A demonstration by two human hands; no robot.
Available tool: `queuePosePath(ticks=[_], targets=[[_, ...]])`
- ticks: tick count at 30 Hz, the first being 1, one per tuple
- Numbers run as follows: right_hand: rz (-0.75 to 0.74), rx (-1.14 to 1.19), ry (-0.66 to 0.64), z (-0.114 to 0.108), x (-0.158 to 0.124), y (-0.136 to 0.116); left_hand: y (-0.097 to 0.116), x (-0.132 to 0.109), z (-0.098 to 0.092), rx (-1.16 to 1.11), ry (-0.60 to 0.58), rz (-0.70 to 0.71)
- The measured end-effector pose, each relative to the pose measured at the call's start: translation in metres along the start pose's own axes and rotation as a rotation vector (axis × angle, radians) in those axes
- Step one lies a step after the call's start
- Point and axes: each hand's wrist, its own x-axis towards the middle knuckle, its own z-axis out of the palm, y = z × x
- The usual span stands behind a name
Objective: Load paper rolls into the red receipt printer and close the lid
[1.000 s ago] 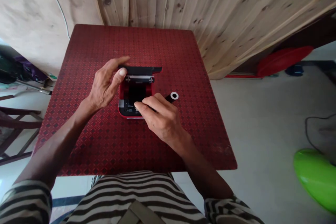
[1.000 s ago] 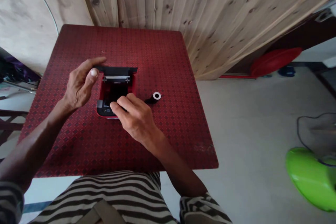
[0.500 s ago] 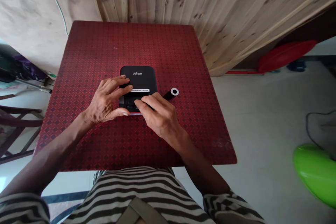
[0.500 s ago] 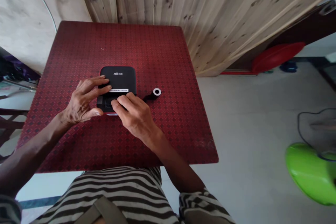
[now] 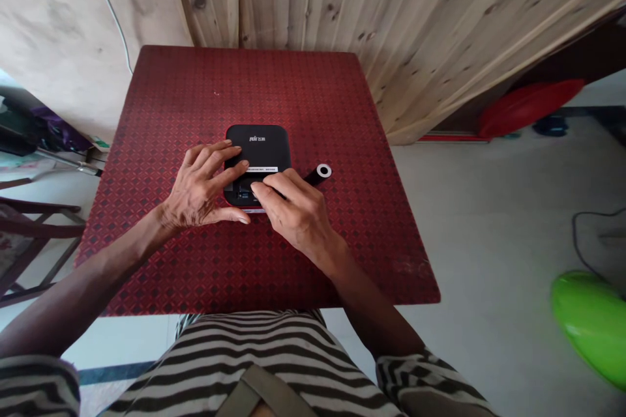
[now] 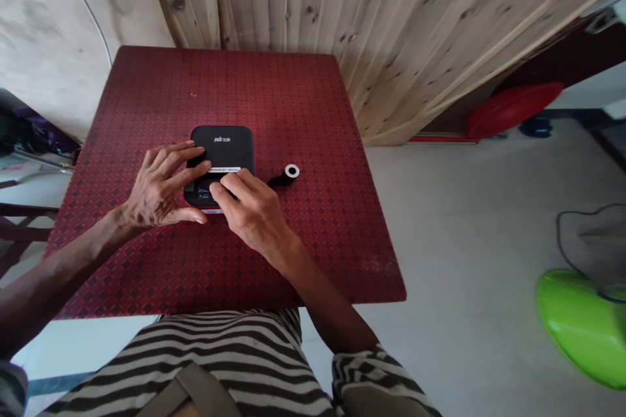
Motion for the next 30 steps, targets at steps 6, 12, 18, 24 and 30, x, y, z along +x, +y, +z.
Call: queuePosePath(ticks=[6,12,18,24,30], targets=[[0.093,0.092,0.156,-0.004,-0.012,-0.001,0.019,-0.015,-0.002,-0.031,0.125,-0.059],[0.595,0.370,0.347,0.021,-0.053,-0.002,0.039,-0.041,0.010,0.069,0.231,-0.129],[0.693,0.449,0.277,0.046,-0.064,-0.002,0.041,-0.042,0.019,0.065,0.283,-0.128],[0.631,0.429,0.275,0.043,-0.061,0.000,0.034,-0.043,0.017,0.109,0.270,-0.089],[0.617,0.432,0.272,0.042,-0.063,0.001,0.031,-0.044,0.017,0.093,0.274,-0.098]])
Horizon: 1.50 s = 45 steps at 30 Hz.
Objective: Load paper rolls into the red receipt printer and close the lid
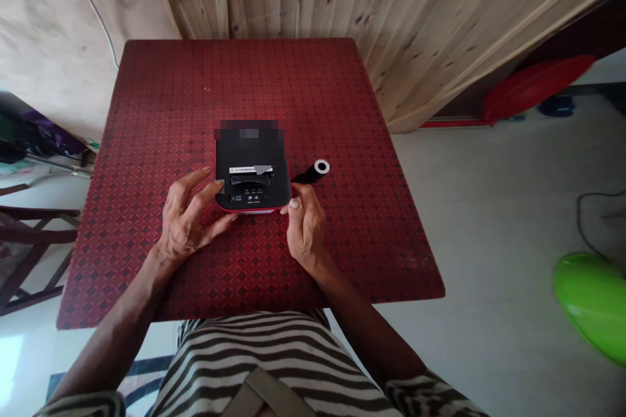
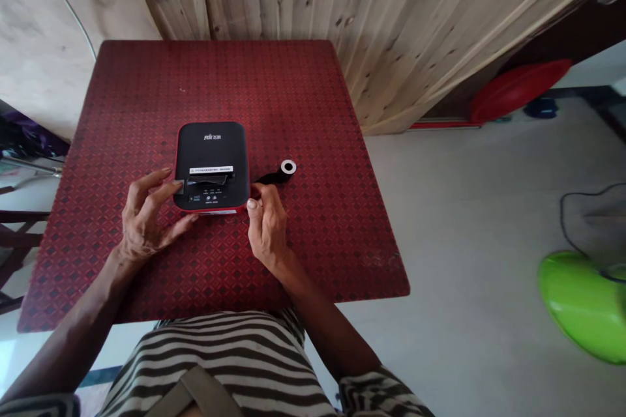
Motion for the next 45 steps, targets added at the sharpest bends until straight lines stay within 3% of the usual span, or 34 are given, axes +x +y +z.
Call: queuePosePath(ticks=[17,21,24,26,29,31,33,36,40,45], targets=[[-0.005,0.027,0.023,0.006,-0.002,0.005,-0.005,0.010,-0.001,-0.090,0.021,0.009],[-0.058,-0.084,0.061,-0.007,0.004,0.000,-0.002,0.008,0.002,-0.118,0.008,-0.006],[-0.128,-0.176,0.126,-0.023,0.028,-0.014,-0.001,0.004,0.004,-0.122,0.008,-0.012],[-0.224,-0.236,0.012,-0.028,0.054,-0.027,-0.001,0.002,0.004,-0.125,0.020,0.000],[-0.359,-0.405,-0.387,-0.019,0.096,-0.046,0.000,0.000,0.003,-0.115,0.033,0.013],[-0.371,-0.551,-0.630,-0.005,0.119,-0.057,0.000,-0.001,0.002,-0.096,0.030,0.016],[-0.336,-0.664,-0.786,0.010,0.134,-0.066,0.001,-0.002,0.002,-0.076,0.023,0.016],[-0.274,-0.756,-0.903,0.023,0.147,-0.073,0.003,-0.003,0.003,-0.062,0.015,0.008],[-0.278,-0.780,-0.997,0.023,0.154,-0.075,0.005,-0.005,0.007,-0.090,0.015,-0.004],[-0.299,-0.750,-0.899,0.013,0.154,-0.071,0.005,-0.007,0.009,-0.114,0.013,-0.014]])
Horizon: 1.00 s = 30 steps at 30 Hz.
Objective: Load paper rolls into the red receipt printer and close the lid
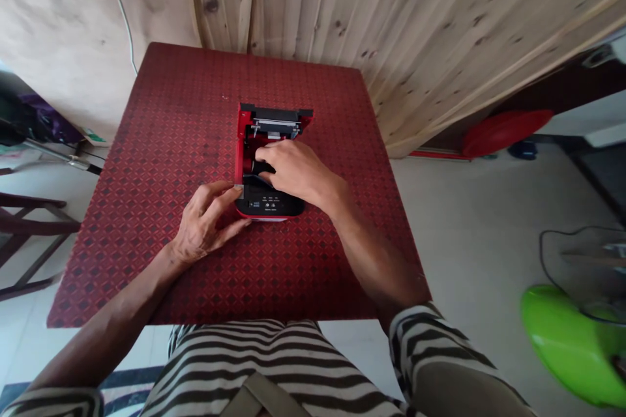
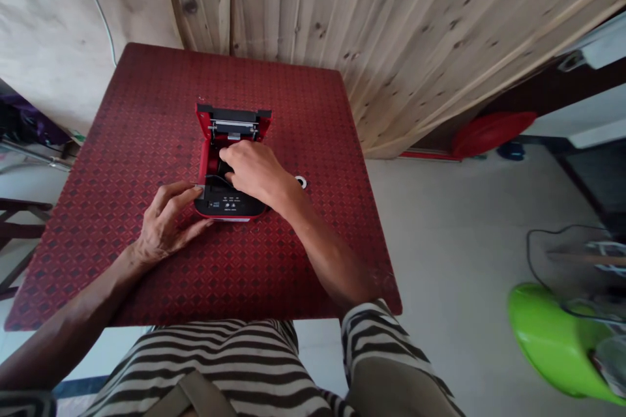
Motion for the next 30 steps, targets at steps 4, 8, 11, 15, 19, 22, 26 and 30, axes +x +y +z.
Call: queuePosePath(ticks=[4,8,11,15,19,22,26,30], targets=[[0.022,0.048,0.124,0.006,-0.006,0.000,-0.001,0.000,0.001,0.004,0.008,-0.006],[0.037,0.134,0.269,0.007,-0.019,0.001,-0.002,0.001,0.003,0.011,0.015,-0.016],[-0.035,0.360,0.462,0.000,-0.047,0.007,-0.002,0.001,0.003,0.017,0.016,-0.018],[-0.113,0.767,0.538,0.000,-0.104,0.011,-0.001,0.001,0.001,0.009,0.011,-0.013],[-0.064,0.934,0.325,0.041,-0.146,-0.004,0.000,0.003,-0.001,-0.002,0.012,-0.022],[0.018,0.973,0.268,0.087,-0.153,-0.018,-0.001,0.004,0.000,0.014,0.016,-0.013],[0.103,0.996,0.338,0.124,-0.150,-0.028,-0.002,0.004,0.001,0.045,0.022,-0.004],[0.115,1.020,0.293,0.119,-0.155,-0.024,-0.001,0.005,0.000,0.056,0.012,-0.016]])
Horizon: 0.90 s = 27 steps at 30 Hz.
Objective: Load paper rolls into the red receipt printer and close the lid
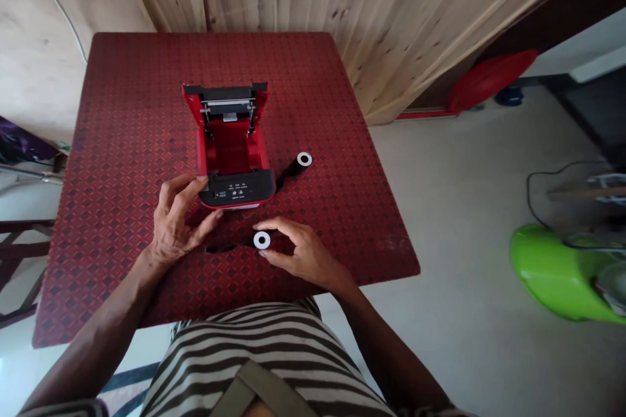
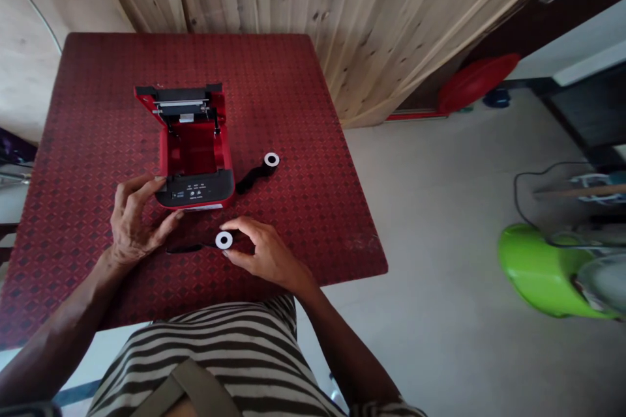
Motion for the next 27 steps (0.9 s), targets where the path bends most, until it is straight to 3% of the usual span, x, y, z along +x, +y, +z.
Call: queuePosePath(ticks=[3,8,10,12,14,17,20,23,27], targets=[[0.073,0.054,0.023,-0.025,-0.001,-0.001,0.001,0.000,-0.001,-0.010,-0.004,0.004],[0.114,0.029,0.554,-0.072,0.025,0.040,0.000,0.000,0.000,-0.018,0.004,0.003],[0.092,0.027,0.531,-0.083,0.042,0.060,0.000,-0.001,0.001,-0.015,0.003,-0.002],[0.069,0.027,0.423,-0.088,0.059,0.073,-0.001,-0.001,0.001,-0.014,0.000,-0.003],[0.053,0.017,0.356,-0.088,0.071,0.081,0.000,-0.001,0.000,-0.019,-0.008,-0.003],[0.058,0.014,0.359,-0.084,0.080,0.082,0.001,-0.001,-0.001,-0.037,-0.015,-0.009],[0.058,0.063,0.388,-0.088,0.071,0.064,0.002,-0.001,0.000,-0.039,-0.010,-0.017],[-0.052,0.076,0.368,-0.107,0.047,0.017,0.003,-0.001,0.001,-0.033,-0.019,-0.016],[-0.327,-0.054,0.135,-0.127,0.036,-0.060,0.003,-0.003,0.002,-0.053,-0.018,-0.015]])
